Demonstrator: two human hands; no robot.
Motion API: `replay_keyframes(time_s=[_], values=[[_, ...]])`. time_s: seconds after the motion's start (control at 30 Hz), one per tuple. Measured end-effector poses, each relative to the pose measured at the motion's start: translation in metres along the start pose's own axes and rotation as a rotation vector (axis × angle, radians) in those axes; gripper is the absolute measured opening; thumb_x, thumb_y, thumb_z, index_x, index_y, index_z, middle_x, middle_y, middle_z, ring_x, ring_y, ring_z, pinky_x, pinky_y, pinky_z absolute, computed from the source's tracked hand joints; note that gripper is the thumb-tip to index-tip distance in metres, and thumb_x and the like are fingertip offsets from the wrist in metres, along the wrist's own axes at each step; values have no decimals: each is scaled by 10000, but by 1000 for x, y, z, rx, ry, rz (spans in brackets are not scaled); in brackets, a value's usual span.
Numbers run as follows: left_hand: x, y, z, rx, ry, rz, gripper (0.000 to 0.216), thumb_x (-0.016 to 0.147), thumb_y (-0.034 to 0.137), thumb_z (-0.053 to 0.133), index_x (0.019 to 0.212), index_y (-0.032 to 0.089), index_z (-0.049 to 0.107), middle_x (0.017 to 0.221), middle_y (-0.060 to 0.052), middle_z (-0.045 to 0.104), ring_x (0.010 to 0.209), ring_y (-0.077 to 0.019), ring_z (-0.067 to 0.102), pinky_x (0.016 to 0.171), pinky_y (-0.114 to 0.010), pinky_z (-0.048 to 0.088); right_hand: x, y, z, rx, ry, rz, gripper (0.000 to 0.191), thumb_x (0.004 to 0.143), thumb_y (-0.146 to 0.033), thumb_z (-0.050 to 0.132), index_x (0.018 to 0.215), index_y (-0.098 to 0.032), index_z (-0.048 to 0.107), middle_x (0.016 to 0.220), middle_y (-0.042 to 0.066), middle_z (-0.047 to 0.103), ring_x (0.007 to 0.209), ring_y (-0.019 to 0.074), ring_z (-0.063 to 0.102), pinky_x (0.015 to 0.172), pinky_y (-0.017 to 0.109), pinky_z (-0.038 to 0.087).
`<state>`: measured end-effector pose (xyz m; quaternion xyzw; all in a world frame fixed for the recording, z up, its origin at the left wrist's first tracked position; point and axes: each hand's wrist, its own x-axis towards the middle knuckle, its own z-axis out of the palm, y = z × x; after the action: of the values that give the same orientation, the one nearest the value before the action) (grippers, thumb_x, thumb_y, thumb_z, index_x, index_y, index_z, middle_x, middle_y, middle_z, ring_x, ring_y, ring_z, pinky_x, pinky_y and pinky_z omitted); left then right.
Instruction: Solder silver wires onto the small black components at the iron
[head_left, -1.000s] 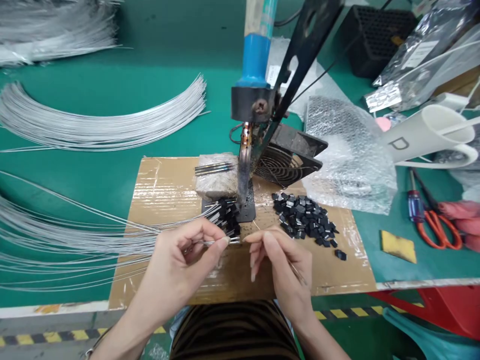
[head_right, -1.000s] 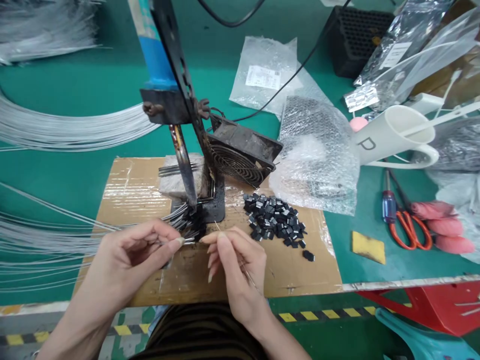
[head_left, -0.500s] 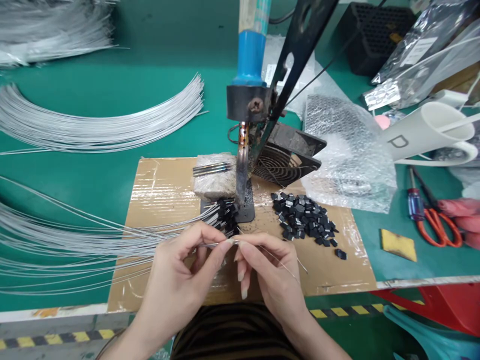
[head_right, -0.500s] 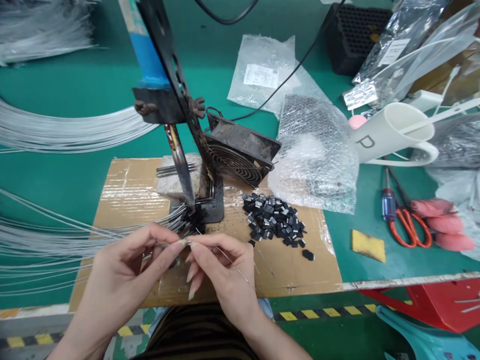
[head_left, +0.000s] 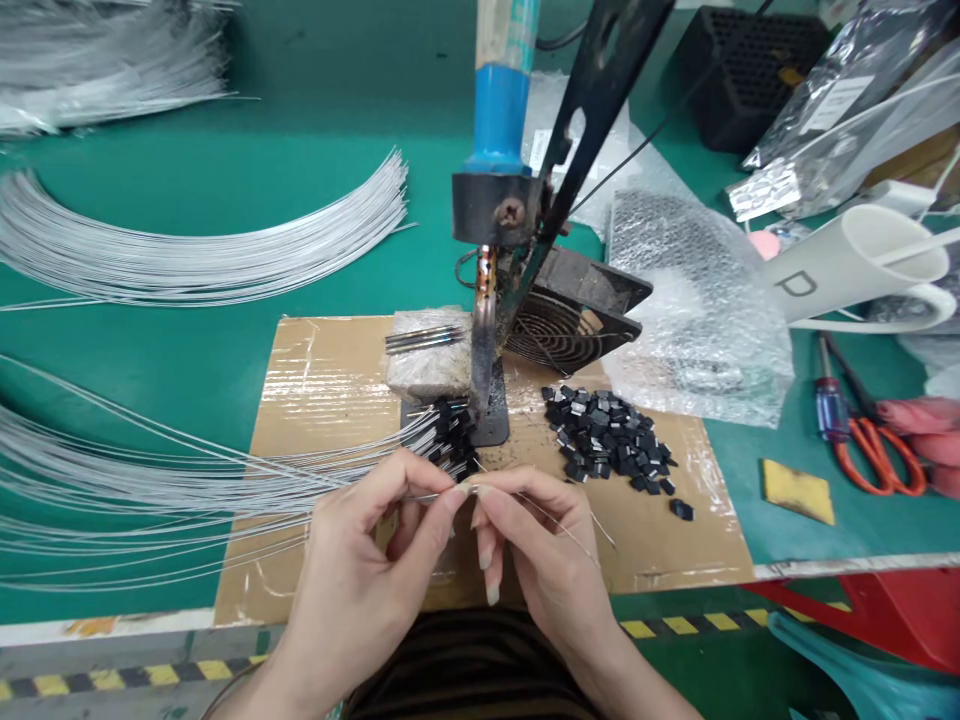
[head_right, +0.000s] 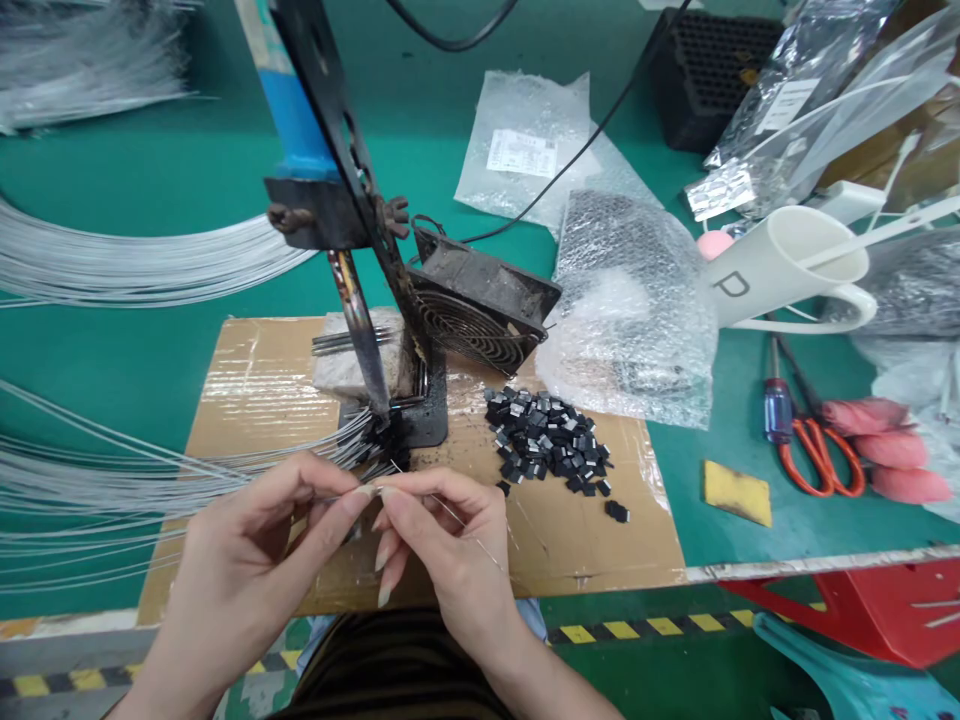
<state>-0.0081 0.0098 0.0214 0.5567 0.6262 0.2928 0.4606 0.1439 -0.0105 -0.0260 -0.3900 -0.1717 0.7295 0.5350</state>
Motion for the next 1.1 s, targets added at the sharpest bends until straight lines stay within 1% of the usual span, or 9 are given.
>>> replay_keyframes(time_s=[0.1,0.27,0.37,0.57,0.7,0.83,0.93,1.03,1.1], values=[[0,2,2,-38,-2,-36,203,955,342,670,800,211,681,653,7,618,597,-131,538,541,-253,379,1,-3,2,33,9,20,106,881,-314,847,897,-210,855,656,-7,725,405,68,607,372,138,508],[2,2,0,-126,-47,-86,202,933,339,692,784,204,678,642,13,596,584,-117,516,535,-241,366,4,-10,3,50,7,76,119,831,-308,878,820,-192,855,617,-8,711,382,56,568,357,130,495],[3,2,-1,-155,-69,-110,211,925,349,703,774,202,682,672,-6,637,617,-128,550,547,-238,389,4,-12,2,51,-11,94,124,836,-307,874,815,-186,857,599,-8,709,369,50,564,352,118,485],[3,2,1,-163,-47,-101,193,930,330,711,788,201,697,666,-3,652,615,-126,566,573,-241,419,4,-11,3,70,2,94,142,823,-322,882,818,-183,851,623,-8,705,388,60,579,372,137,516],[2,0,3,-123,2,-60,209,950,328,692,785,200,697,642,8,636,587,-119,554,558,-243,405,4,-11,5,59,22,92,158,812,-338,884,829,-184,850,618,-11,691,389,68,571,364,147,505],[1,-7,4,-51,35,43,204,963,328,681,802,205,698,664,3,669,578,-120,575,535,-245,399,5,-11,7,69,34,97,163,802,-348,885,812,-190,846,607,-15,684,385,65,557,359,148,486],[1,-13,6,-8,56,119,182,975,302,670,819,213,695,636,24,633,535,-103,523,500,-236,367,5,-10,8,80,37,92,150,810,-345,875,819,-198,851,605,-17,693,373,59,551,363,149,481],[0,-17,10,17,97,161,157,975,269,673,827,216,685,604,47,581,499,-89,464,472,-229,338,5,-9,9,95,39,93,150,820,-350,865,832,-201,856,582,-23,682,353,59,534,358,157,479],[0,-19,13,10,120,167,143,973,257,677,836,216,680,616,46,596,504,-88,474,476,-227,348,5,-9,10,111,42,94,145,816,-350,870,834,-206,860,575,-26,677,354,58,529,360,157,484]])
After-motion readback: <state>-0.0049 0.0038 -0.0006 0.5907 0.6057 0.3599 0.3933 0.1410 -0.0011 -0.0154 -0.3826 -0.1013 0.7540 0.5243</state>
